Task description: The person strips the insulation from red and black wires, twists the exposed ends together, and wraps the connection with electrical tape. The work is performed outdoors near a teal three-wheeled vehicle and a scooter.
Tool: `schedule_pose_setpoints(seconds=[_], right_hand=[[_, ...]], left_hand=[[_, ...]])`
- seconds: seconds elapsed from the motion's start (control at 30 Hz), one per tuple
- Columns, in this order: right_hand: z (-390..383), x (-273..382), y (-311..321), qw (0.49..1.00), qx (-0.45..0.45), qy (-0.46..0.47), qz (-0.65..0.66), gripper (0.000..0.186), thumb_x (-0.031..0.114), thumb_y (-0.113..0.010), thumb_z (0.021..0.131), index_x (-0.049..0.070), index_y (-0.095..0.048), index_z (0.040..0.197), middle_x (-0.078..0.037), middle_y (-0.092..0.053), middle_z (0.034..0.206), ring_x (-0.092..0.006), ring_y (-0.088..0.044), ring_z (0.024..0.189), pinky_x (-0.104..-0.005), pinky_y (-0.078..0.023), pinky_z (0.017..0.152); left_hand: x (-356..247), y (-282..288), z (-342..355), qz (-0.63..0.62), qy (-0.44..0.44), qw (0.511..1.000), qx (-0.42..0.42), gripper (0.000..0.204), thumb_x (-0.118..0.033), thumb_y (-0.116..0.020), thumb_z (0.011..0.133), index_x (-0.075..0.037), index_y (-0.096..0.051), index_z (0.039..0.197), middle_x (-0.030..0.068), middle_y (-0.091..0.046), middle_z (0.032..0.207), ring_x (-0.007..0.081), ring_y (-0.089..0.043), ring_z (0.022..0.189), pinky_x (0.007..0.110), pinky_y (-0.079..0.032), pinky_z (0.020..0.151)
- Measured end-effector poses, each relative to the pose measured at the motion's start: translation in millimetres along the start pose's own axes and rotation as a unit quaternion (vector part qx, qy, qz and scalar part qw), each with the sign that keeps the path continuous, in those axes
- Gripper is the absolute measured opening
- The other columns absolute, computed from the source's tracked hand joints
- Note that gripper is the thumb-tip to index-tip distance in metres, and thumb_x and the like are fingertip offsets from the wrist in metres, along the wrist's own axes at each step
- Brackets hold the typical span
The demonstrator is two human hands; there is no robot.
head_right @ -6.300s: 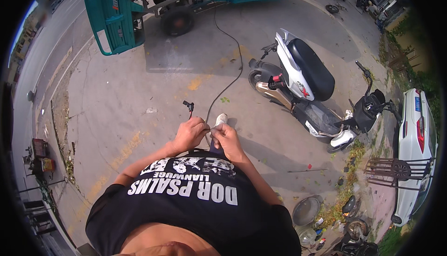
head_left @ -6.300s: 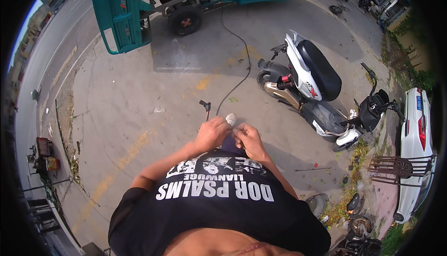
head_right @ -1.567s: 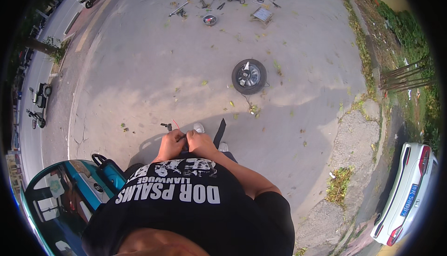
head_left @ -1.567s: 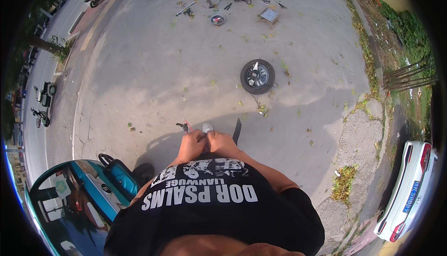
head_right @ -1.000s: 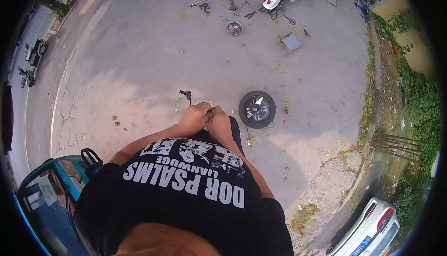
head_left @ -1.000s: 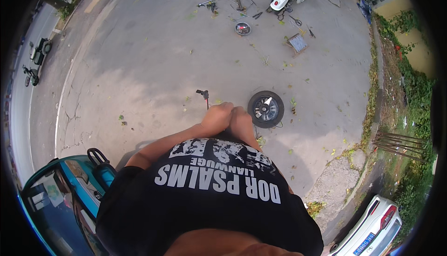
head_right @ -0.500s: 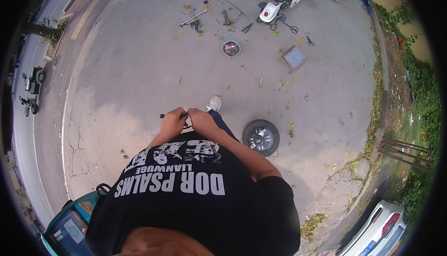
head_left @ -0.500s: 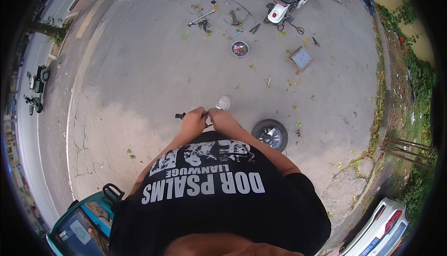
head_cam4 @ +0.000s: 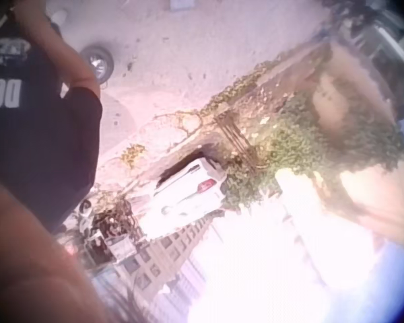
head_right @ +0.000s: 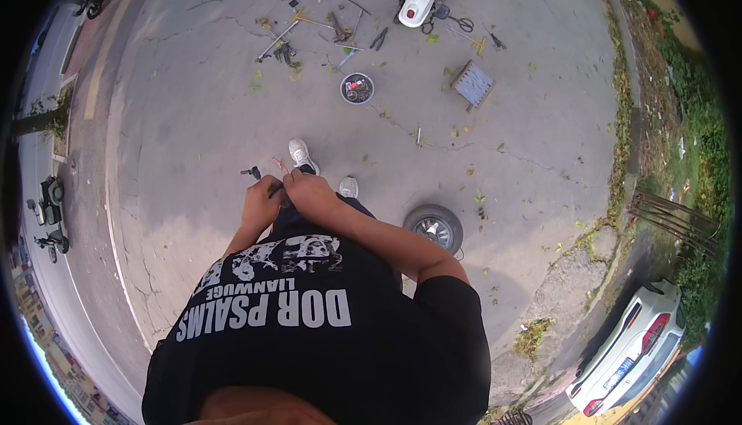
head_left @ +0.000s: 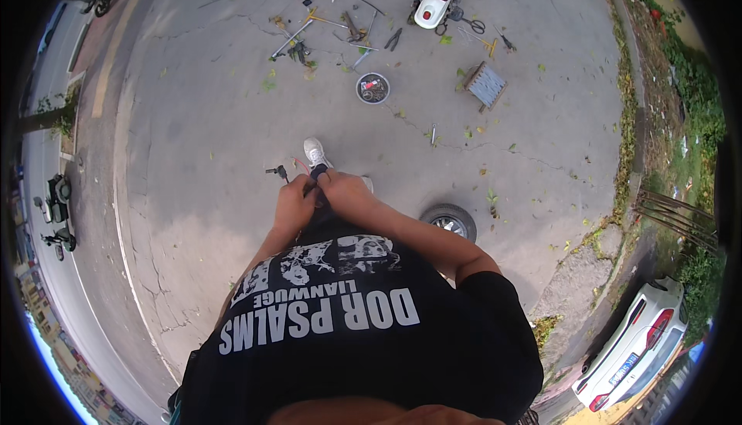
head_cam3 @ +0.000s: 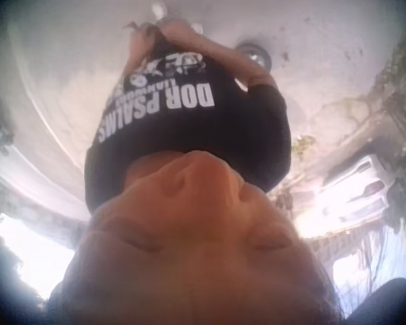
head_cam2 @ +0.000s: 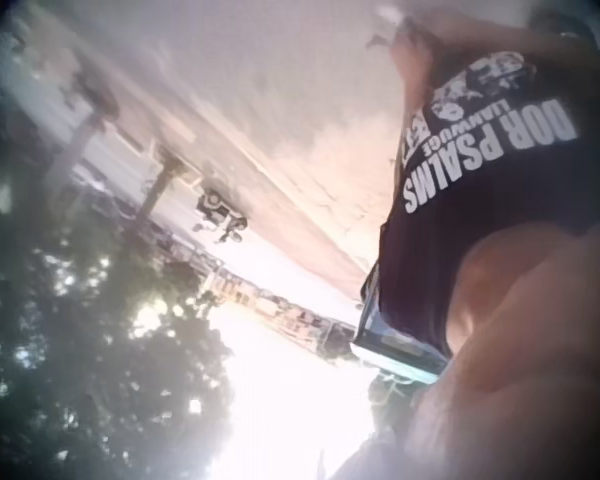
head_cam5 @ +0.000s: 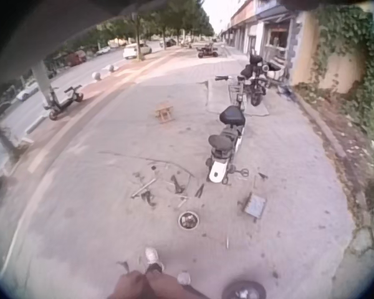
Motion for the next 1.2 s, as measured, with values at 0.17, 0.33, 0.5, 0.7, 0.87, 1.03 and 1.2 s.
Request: schedule_pose_setpoints(seconds=[0.17,0.33,0.5,0.7,0.87,1.03,1.2], right_hand=[[60,-32,8,0.997,0.002,-0.077,-0.032,0.017,0.012,-0.059,0.077,0.001,-0.052,0.087,-0.016,-0.059,0.081,-0.0302,-0.064,0.069,-0.0396,-0.052,0.058],[131,-52,27,0.990,0.001,-0.129,-0.058,0.017,0.014,-0.058,0.079,0.001,-0.051,0.087,-0.016,-0.061,0.079,-0.0317,-0.064,0.064,-0.0397,-0.052,0.055],[198,-68,24,0.967,0.060,-0.243,-0.051,0.020,0.018,-0.061,0.078,0.002,-0.052,0.088,-0.017,-0.061,0.082,-0.0344,-0.064,0.073,-0.0428,-0.051,0.062],[248,-75,18,0.946,0.081,-0.311,0.044,0.022,0.020,-0.057,0.082,-0.001,-0.055,0.088,-0.022,-0.063,0.083,-0.0394,-0.064,0.079,-0.0467,-0.051,0.066],[283,-84,5,0.961,0.070,-0.252,0.091,0.022,0.019,-0.052,0.086,-0.002,-0.051,0.084,-0.025,-0.062,0.071,-0.0431,-0.061,0.065,-0.0515,-0.049,0.060],[312,-85,9,0.949,0.094,-0.249,0.167,0.025,0.019,-0.046,0.090,-0.004,-0.052,0.082,-0.028,-0.060,0.073,-0.0447,-0.060,0.073,-0.0514,-0.047,0.066],[321,-100,13,0.929,0.089,-0.257,0.251,0.029,0.018,-0.042,0.092,-0.006,-0.054,0.082,-0.031,-0.059,0.079,-0.0462,-0.059,0.078,-0.0504,-0.046,0.072]], left_hand=[[-10,24,84,0.034,-0.065,0.996,0.057,0.012,-0.004,-0.058,0.080,0.006,-0.060,0.088,0.0177,-0.066,0.074,0.0258,-0.068,0.066,0.033,-0.052,0.061],[-6,53,168,0.075,-0.104,0.986,0.106,0.013,-0.006,-0.060,0.079,0.004,-0.061,0.086,0.0195,-0.066,0.079,0.0305,-0.067,0.071,0.036,-0.051,0.062],[-13,90,226,0.099,-0.166,0.976,0.097,0.011,-0.009,-0.058,0.079,0.001,-0.060,0.082,0.0216,-0.062,0.077,0.0393,-0.061,0.074,0.046,-0.047,0.065],[-12,121,259,0.138,-0.198,0.965,0.101,0.008,-0.007,-0.054,0.077,0.000,-0.056,0.081,0.0207,-0.060,0.077,0.0407,-0.060,0.071,0.049,-0.047,0.065],[-6,145,276,0.202,-0.189,0.957,0.084,0.006,-0.005,-0.057,0.075,-0.001,-0.055,0.080,0.0172,-0.059,0.078,0.0378,-0.060,0.070,0.045,-0.047,0.059],[-3,164,286,0.267,-0.220,0.936,0.062,0.010,-0.003,-0.057,0.072,-0.003,-0.054,0.081,0.0137,-0.058,0.076,0.0331,-0.060,0.063,0.041,-0.048,0.054],[-15,167,296,0.292,-0.243,0.923,0.056,0.011,-0.003,-0.057,0.071,-0.004,-0.052,0.081,0.0115,-0.055,0.074,0.0295,-0.060,0.059,0.038,-0.047,0.051]])
Point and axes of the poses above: each hand's wrist, its own z-axis towards the middle knuckle, its own y-axis out of the back of the hand, x = y × z, the point moved 2 cm from there along z, towards the middle knuckle
